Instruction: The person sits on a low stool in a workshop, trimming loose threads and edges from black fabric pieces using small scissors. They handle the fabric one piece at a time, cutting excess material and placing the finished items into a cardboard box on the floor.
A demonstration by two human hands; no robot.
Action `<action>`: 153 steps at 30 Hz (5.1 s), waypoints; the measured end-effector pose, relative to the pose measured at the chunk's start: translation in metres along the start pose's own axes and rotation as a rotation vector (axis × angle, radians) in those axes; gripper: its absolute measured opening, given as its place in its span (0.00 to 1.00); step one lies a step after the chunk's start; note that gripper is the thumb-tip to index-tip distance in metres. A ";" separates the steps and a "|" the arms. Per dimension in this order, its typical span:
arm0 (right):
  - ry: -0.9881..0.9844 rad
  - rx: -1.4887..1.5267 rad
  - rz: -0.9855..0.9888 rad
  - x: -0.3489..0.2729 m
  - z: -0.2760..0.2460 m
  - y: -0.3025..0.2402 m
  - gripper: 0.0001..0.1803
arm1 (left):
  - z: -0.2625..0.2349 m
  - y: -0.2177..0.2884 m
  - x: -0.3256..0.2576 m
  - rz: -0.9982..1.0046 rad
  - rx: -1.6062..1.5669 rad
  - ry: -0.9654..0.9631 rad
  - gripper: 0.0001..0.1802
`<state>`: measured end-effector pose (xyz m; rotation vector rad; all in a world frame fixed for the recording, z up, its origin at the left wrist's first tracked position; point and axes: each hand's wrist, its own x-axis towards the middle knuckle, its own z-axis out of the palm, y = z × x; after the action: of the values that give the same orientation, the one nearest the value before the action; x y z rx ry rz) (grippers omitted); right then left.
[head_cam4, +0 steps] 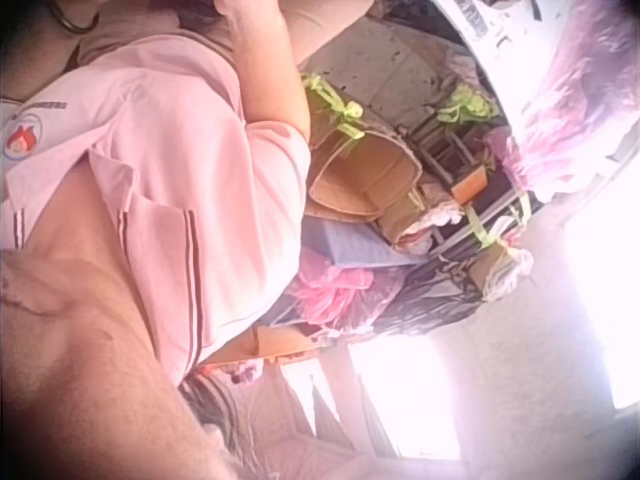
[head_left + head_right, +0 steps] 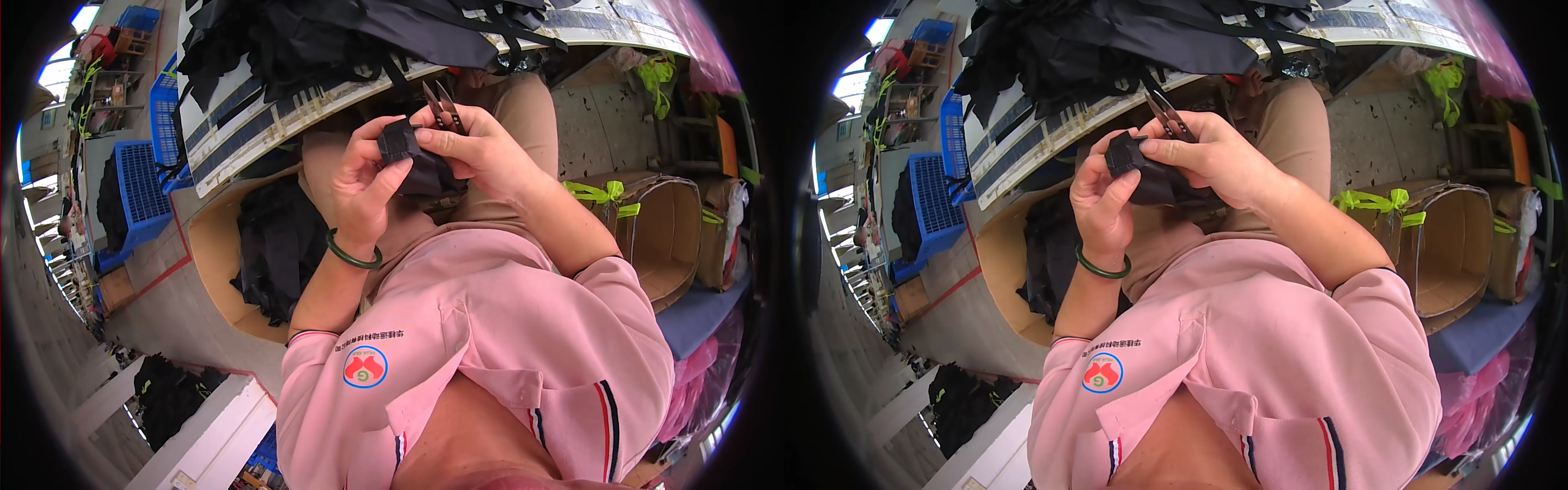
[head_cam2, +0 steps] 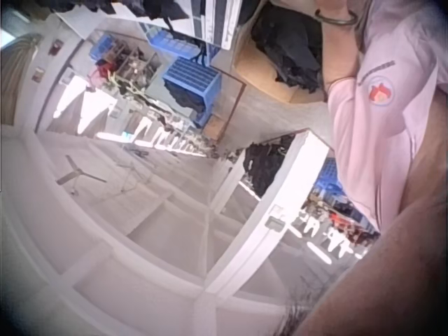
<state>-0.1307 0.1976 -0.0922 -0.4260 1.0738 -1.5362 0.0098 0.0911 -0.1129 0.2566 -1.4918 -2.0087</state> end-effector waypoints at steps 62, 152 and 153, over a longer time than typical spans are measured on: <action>0.047 -0.657 -0.303 -0.019 0.001 0.010 0.21 | -0.016 0.000 0.003 0.301 0.420 -0.104 0.10; -0.223 -1.125 -0.338 -0.023 -0.031 -0.018 0.20 | -0.033 0.003 0.013 -0.624 -0.179 -0.406 0.09; -0.161 -1.139 -0.337 -0.026 -0.028 -0.015 0.21 | -0.034 -0.003 0.011 -0.503 -0.116 -0.311 0.09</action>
<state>-0.1536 0.2312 -0.0877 -1.5331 1.7393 -0.9862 0.0174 0.0582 -0.1254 0.3045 -1.6043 -2.6254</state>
